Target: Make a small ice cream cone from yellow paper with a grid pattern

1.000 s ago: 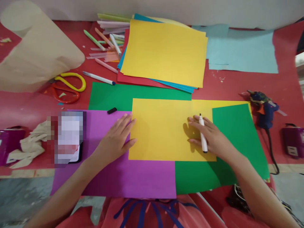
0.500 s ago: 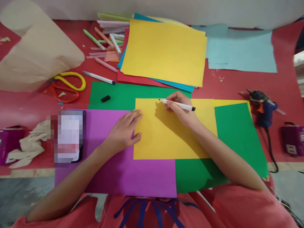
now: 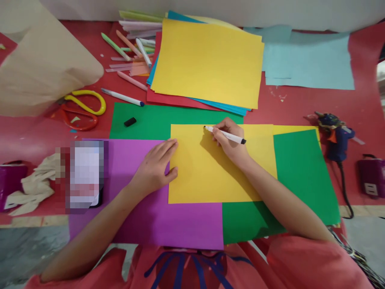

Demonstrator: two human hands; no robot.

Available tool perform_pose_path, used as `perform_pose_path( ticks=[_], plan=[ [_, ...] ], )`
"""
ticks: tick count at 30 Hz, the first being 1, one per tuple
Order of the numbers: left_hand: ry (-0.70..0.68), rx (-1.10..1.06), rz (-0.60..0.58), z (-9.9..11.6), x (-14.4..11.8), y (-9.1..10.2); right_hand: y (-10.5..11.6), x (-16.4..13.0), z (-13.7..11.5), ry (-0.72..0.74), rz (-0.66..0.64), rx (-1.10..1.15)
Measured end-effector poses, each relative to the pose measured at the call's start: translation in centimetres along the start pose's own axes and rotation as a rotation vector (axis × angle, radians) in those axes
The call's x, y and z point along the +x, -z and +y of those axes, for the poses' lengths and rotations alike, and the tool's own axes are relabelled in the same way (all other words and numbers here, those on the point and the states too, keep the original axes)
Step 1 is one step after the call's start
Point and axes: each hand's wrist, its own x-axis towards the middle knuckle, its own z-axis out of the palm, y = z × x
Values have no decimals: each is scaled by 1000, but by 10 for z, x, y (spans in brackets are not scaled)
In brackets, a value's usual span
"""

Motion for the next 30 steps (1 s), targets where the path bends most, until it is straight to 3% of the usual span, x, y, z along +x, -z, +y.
perform_pose_path(
  ticks=[30],
  plan=[
    [42,-61,80,1,0,-1,-17,0,-9,78,-121,-130]
  ],
)
